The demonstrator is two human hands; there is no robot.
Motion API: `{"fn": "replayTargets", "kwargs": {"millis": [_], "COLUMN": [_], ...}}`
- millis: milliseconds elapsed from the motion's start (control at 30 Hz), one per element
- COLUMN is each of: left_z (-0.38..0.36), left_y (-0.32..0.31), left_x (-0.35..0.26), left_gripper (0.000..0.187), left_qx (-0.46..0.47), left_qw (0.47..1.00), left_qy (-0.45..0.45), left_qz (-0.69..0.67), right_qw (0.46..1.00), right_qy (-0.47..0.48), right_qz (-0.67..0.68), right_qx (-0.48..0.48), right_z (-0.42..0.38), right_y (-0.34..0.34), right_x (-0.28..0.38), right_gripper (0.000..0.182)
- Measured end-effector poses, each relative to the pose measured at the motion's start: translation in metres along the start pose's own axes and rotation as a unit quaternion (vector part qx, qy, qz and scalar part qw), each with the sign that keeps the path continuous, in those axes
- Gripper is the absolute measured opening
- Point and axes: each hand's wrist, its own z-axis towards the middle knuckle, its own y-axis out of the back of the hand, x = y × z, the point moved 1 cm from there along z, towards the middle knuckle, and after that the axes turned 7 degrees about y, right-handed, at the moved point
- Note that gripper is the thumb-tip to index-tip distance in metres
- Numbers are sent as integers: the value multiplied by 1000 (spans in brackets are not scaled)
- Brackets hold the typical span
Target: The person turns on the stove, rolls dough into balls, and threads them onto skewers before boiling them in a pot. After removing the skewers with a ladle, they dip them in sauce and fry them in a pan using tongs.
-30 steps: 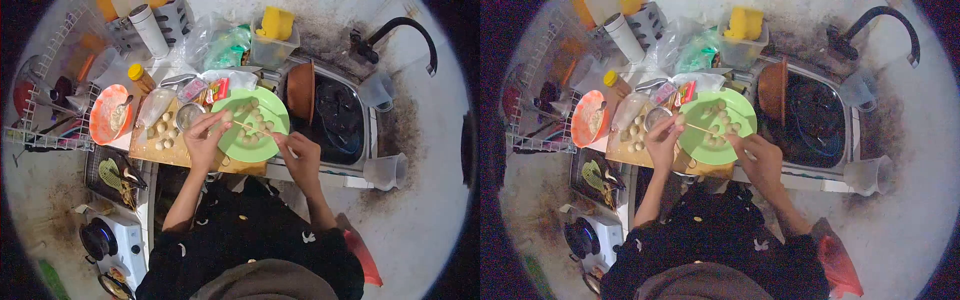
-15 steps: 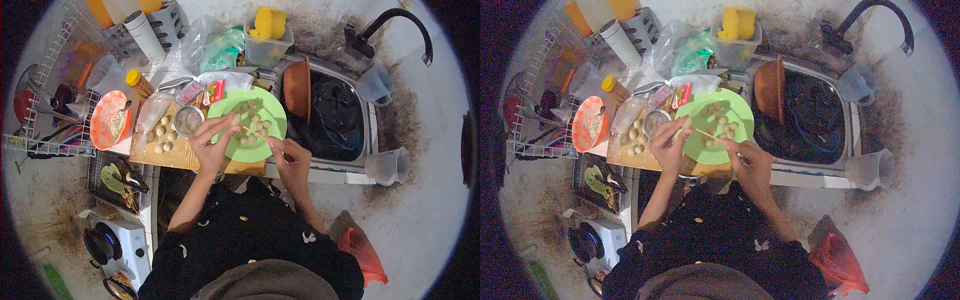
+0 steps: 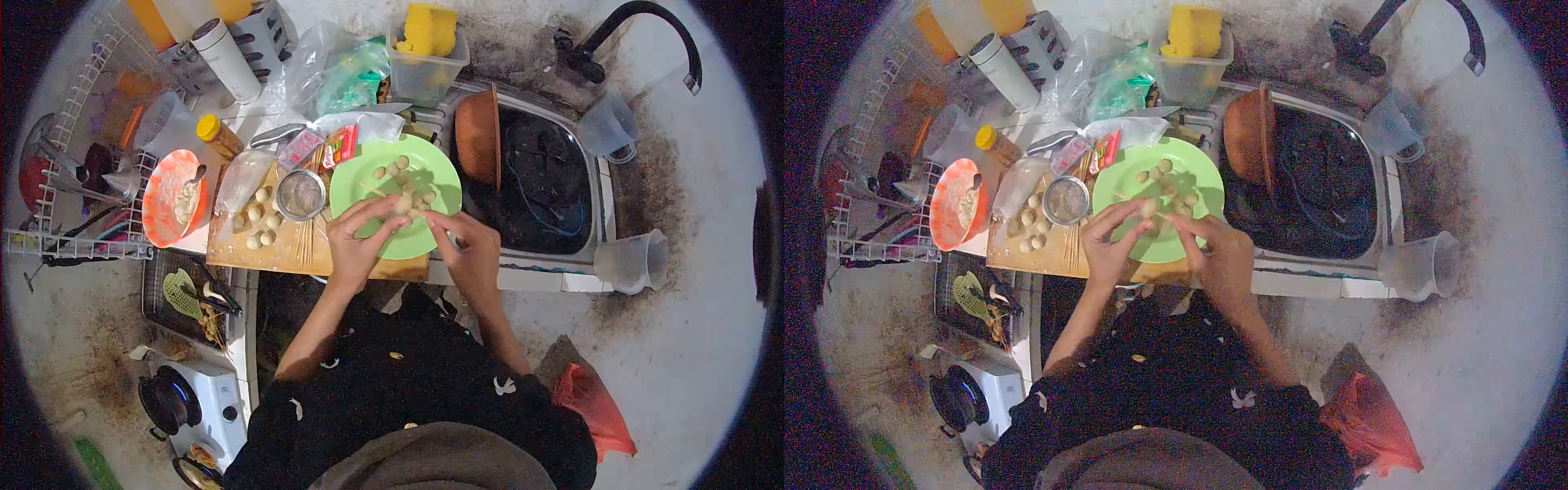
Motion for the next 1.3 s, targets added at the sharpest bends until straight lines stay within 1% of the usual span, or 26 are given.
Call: {"fn": "replayTargets", "kwargs": {"millis": [33,100,133,167,200,233,267,300,333,433,500,533,633,833,900,933,1000,1033,1100,1133,1200,1233,1267,1300], "left_z": [-1,-2,-2,-2,-3,-2,-2,-1,1,1,2,3,6,9,9,9,9,9,8,8,7,7,7,5], "left_y": [3,11,19,28,36,42,41,38,35,22,14,11,7,5,4,3,2,2,1,0,1,3,4,6], "left_x": [0,0,4,9,12,12,11,10,9,7,12,15,19,18,22,23,23,23,25,26,22,19,17,15], "left_gripper": [28,31,31,32,33,31,31,31,31,31,30,29,27,21,20,19,19,19,20,21,23,24,24,26], "left_qx": [-1,-61,-60,-29,1,49,47,87,125,137,138,139,160,165,167,168,175,180,177,173,172,168,165,134], "left_qw": [1000,991,991,998,987,964,964,952,938,928,921,913,903,896,898,900,896,891,888,886,889,892,892,918], "left_qy": [0,71,71,38,4,-32,-29,-54,-80,-76,-86,-95,-85,-90,-89,-89,-91,-94,-96,-98,-95,-91,-93,-81], "left_qz": [0,-100,-100,33,163,260,259,287,314,339,355,372,389,403,397,391,399,406,413,419,414,410,411,366], "right_qw": [1000,993,993,981,963,962,944,921,920,912,895,895,886,873,877,877,857,858,838,838,830,830,841,851], "right_qy": [0,40,39,40,43,43,58,74,78,90,132,132,130,136,174,173,204,204,217,215,252,253,215,177], "right_qz": [0,-105,-105,-160,-215,-216,-265,-313,-313,-325,-351,-351,-361,-381,-371,-372,-393,-393,-418,-418,-418,-418,-415,-412], "right_qx": [1,41,41,99,158,159,189,219,221,233,243,242,260,271,250,250,262,262,276,275,271,269,272,275], "right_z": [1,6,9,12,13,14,15,15,17,21,25,26,28,29,29,29,29,30,33,34,35,35,36,37], "right_y": [5,18,26,34,40,44,46,48,51,55,54,53,49,43,41,39,34,31,27,25,19,19,22,26], "right_x": [-6,-22,-22,-18,-14,-13,-11,-9,-5,2,1,0,0,3,1,1,4,6,10,9,4,1,-4,-8], "right_gripper": [15,12,12,13,15,15,16,17,17,15,15,15,16,15,12,12,9,9,9,9,9,9,10,11]}}
